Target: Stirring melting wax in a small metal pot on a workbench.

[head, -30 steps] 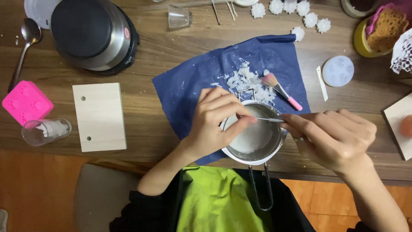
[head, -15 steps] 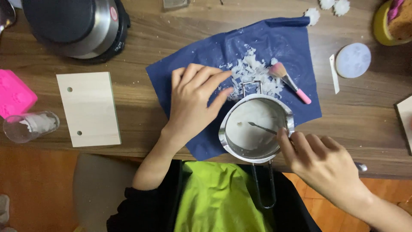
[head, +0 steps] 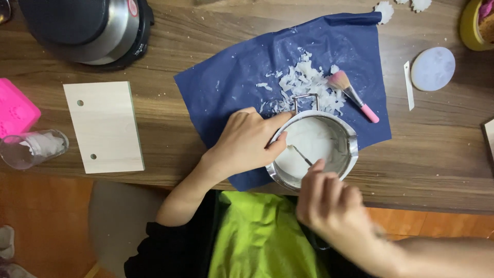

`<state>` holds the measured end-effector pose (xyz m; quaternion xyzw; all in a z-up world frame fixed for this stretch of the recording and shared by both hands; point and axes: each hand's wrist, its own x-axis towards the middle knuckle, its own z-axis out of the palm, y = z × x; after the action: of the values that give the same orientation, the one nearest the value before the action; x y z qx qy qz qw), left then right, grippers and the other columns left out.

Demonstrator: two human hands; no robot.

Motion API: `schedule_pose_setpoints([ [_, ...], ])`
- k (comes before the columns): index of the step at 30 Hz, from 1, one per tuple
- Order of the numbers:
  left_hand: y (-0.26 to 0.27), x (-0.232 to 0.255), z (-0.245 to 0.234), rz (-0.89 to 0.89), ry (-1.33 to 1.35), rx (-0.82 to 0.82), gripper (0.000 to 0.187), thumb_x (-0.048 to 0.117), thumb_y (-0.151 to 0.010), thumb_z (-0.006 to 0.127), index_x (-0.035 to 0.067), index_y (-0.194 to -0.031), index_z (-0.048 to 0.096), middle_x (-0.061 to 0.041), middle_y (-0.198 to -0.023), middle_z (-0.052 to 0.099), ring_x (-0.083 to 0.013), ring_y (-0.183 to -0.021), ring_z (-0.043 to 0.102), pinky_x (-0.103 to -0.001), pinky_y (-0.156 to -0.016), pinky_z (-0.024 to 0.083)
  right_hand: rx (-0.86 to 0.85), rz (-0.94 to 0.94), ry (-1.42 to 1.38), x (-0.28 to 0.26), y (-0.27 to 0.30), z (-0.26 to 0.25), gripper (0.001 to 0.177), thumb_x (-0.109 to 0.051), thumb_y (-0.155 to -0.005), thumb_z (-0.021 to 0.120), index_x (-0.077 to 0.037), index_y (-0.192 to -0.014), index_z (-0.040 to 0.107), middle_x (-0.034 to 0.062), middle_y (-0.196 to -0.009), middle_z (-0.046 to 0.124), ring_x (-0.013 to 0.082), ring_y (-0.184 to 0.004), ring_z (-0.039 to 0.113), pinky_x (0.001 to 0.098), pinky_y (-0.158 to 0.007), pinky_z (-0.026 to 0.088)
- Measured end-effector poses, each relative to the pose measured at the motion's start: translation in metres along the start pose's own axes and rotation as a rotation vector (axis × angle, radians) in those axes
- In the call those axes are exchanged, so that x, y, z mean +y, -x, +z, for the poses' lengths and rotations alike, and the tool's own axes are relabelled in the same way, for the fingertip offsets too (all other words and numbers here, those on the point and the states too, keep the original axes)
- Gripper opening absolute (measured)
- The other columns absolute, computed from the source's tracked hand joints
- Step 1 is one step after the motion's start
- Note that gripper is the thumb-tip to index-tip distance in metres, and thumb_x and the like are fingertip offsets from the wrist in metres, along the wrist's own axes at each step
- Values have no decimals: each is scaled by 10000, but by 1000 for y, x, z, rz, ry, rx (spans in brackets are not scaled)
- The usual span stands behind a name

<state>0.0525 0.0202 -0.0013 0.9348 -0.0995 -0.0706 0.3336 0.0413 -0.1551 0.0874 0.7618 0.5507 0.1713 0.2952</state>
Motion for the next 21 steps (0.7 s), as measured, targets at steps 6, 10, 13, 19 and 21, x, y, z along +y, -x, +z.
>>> schedule_pose_setpoints([
  [6, 1, 1, 2, 11, -4, -15, 372, 242, -800, 529, 112, -1145, 581, -196, -595, 617, -449, -616, 587, -522, -572, 446, -17, 63, 212, -18, -22, -14, 236, 21, -751, 700, 1, -557, 567, 106, -474, 446, 126, -407, 295, 233, -443, 142],
  [10, -2, 4, 2, 3, 41, -54, 375, 210, -807, 509, 86, -1157, 563, -216, -620, 628, -467, -633, 594, -547, -593, 449, -71, -7, 223, -17, -23, -11, 187, 20, -777, 678, 35, -610, 595, 123, -476, 436, 139, -405, 279, 249, -436, 138],
  [13, -2, 5, 3, 2, 61, -70, 383, 189, -802, 495, 51, -1155, 551, -220, -611, 625, -476, -622, 594, -553, -572, 446, -77, -35, 142, -10, -15, -3, 118, 22, -805, 663, 18, -690, 636, 74, -515, 441, 109, -432, 288, 229, -438, 164],
  [19, -4, 5, 9, 19, 49, -51, 384, 161, -797, 491, 32, -1152, 561, -208, -582, 617, -469, -586, 592, -536, -535, 451, -19, -56, 13, -4, -4, 14, 139, 31, -824, 670, -18, -702, 624, 24, -538, 403, 91, -458, 283, 215, -423, 189],
  [21, -4, 4, 9, 16, 39, -55, 425, 169, -801, 485, 32, -1197, 560, -218, -600, 623, -472, -600, 595, -540, -549, 457, -16, -58, -19, -3, 0, 21, 160, 35, -826, 680, -24, -692, 615, 6, -542, 393, 91, -461, 301, 214, -406, 199],
])
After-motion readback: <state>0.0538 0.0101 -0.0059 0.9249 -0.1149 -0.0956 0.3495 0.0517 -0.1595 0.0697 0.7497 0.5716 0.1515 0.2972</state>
